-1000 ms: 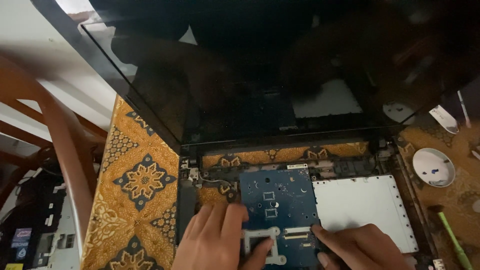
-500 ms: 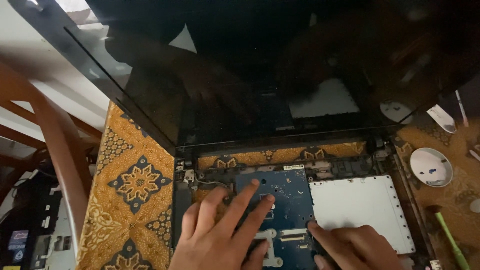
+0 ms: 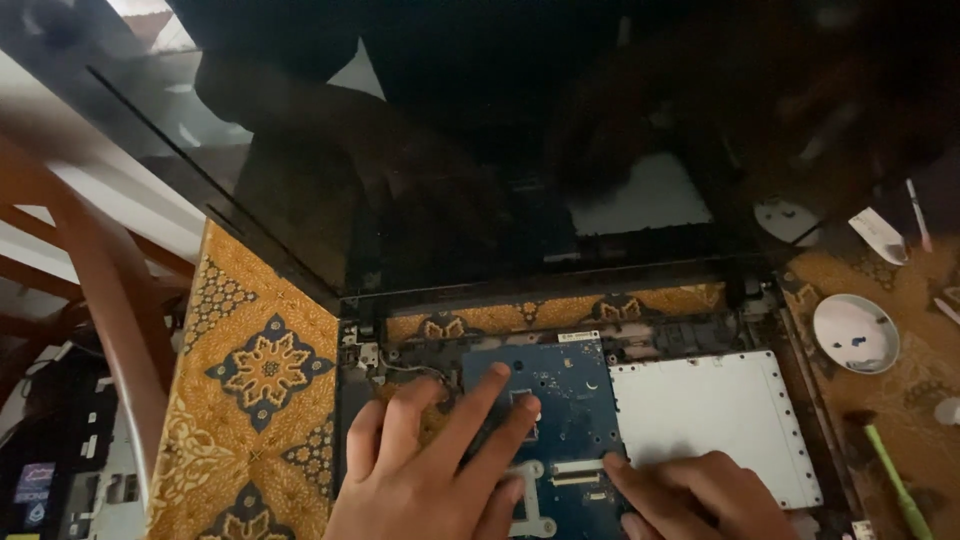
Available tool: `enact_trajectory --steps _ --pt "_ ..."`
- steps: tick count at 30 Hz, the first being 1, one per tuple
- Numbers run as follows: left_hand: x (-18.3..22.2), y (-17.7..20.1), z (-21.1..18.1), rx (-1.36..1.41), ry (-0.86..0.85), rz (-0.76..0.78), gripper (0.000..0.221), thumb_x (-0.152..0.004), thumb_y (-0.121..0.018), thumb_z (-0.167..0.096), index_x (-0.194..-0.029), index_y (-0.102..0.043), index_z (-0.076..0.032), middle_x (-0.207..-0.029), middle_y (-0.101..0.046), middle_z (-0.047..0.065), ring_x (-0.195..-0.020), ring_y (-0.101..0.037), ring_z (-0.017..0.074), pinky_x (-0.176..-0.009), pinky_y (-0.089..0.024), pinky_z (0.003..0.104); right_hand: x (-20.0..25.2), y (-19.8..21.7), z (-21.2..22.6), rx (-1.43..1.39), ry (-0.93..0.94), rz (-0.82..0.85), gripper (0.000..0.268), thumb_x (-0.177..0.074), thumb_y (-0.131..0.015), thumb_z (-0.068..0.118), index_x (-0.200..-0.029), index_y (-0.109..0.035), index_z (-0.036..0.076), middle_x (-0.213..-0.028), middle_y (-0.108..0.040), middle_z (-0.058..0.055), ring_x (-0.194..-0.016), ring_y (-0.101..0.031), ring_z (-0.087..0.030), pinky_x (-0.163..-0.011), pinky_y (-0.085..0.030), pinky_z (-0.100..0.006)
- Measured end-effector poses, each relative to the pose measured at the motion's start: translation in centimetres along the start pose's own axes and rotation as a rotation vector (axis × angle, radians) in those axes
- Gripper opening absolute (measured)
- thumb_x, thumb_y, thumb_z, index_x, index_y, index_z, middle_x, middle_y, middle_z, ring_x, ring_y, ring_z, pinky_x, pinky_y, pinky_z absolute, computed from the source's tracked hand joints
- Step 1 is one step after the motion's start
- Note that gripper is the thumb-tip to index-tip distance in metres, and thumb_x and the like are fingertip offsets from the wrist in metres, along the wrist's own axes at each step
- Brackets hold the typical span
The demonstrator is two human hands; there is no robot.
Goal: Reassembling a laptop by installing the motherboard and connecting internal ribbon cables.
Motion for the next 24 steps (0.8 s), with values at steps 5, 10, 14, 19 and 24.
enact_trajectory --steps 5,10,14,19,24 --pt "-0.3 1.1 0.5 0.058 -0.016 0.02 0.056 -0.091 -0.064 -0.062 -0.14 -0.065 -0.035 -0.15 -0.055 -0.007 -0.123 -0.047 0.0333 -0.09 -0.041 0.063 -2.2 3.2 1.5 0.143 -0.182 0.542 0.066 -0.091 -0.059 0.058 -0.156 -0.048 0.054 -0.143 -0.074 0.015 -0.134 -0.068 -0.008 -0.109 -0.052 -0.039" --pt "-0.4 1.8 0.6 0.288 -0.137 0.223 0.08 -0.091 -0.068 -0.072 -0.154 -0.052 -0.026 -0.166 -0.035 0.004 -0.145 -0.026 0.0402 -0.094 -0.027 0.074 -1.5 7.7 7.4 0.217 -0.387 0.433 0.053 -0.087 -0.073 0.043 -0.135 -0.068 0.063 -0.111 -0.093 0.033 -0.093 -0.093 0.009 -0.086 -0.072 -0.02" --pt "-0.1 2.5 -1.1 0.463 -0.244 0.333 0.08 -0.096 -0.056 -0.069 -0.161 -0.044 -0.025 -0.17 -0.026 0.006 -0.15 -0.019 0.0414 -0.096 -0.023 0.076 -0.2 8.2 5.1 0.212 -0.101 0.477 0.055 -0.088 -0.072 0.051 -0.142 -0.068 0.053 -0.132 -0.075 0.021 -0.122 -0.074 -0.002 -0.099 -0.063 -0.036" --pt "0.4 2.5 -2.3 0.504 -0.397 0.376 0.095 -0.089 -0.068 -0.07 -0.162 -0.037 -0.018 -0.168 -0.026 0.009 -0.149 -0.019 0.0424 -0.103 -0.017 0.074 1.9 9.1 3.9 0.327 0.137 0.5 0.082 -0.081 -0.082 0.072 -0.156 -0.055 0.053 -0.159 -0.05 0.02 -0.15 -0.036 -0.014 -0.112 -0.028 -0.062" --pt "0.8 2.9 -2.5 0.611 -0.362 0.435 0.095 -0.089 -0.072 -0.064 -0.163 -0.035 -0.016 -0.17 -0.022 0.011 -0.153 -0.009 0.0422 -0.107 -0.006 0.074 3.0 9.0 2.9 0.386 0.225 0.477 0.109 -0.074 -0.092 0.074 -0.164 -0.037 0.045 -0.167 -0.036 0.015 -0.153 -0.025 -0.019 -0.11 -0.025 -0.062"
Point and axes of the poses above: each hand's wrist, its own x-axis away from the middle knuckle, its own y-axis out of the back of the hand, z = x × y, the point moved 3 cm from there along -x, towards the middle knuckle
